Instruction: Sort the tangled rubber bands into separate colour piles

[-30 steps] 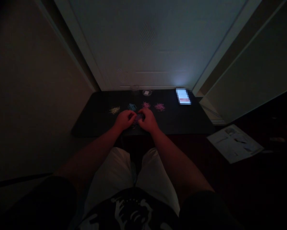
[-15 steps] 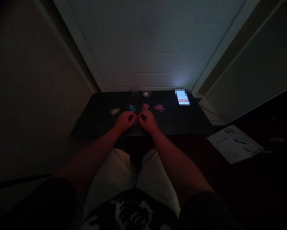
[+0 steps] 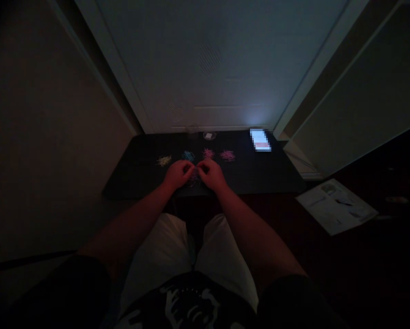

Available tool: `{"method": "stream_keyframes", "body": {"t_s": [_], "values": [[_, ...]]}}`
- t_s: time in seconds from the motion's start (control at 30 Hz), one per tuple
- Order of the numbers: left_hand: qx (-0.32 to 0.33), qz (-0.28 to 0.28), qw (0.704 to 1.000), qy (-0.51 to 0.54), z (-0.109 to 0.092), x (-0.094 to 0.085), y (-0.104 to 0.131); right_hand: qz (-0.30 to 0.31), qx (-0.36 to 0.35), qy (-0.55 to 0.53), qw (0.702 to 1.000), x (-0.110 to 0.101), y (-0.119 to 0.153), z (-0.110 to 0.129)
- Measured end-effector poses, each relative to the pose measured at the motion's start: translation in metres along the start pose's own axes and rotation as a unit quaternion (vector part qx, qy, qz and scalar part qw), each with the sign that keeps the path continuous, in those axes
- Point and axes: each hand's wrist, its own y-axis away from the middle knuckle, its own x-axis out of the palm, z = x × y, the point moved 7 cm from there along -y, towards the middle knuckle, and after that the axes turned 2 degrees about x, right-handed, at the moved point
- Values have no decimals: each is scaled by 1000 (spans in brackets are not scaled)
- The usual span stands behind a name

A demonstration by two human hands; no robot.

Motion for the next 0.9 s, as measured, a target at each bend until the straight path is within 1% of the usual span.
{"method": "stream_keyframes", "body": {"t_s": [0.13, 0.33, 0.53, 0.73, 0.9], "values": [[4, 3, 1000, -3, 0, 0, 0, -1, 2, 11, 1000, 0, -1, 0], [3, -3, 1000, -1, -1, -2, 0, -36, 40, 9, 998, -4, 0, -6], [-3, -3, 1000, -7, -1, -2, -1, -38, 60, 1, 997, -4, 0, -12], [0, -5, 1000, 2, 0, -2, 0, -26, 52, -2, 998, -4, 1, -7], [3, 2, 1000, 3, -1, -1, 0, -16, 31, -8, 999, -4, 1, -2]]}}
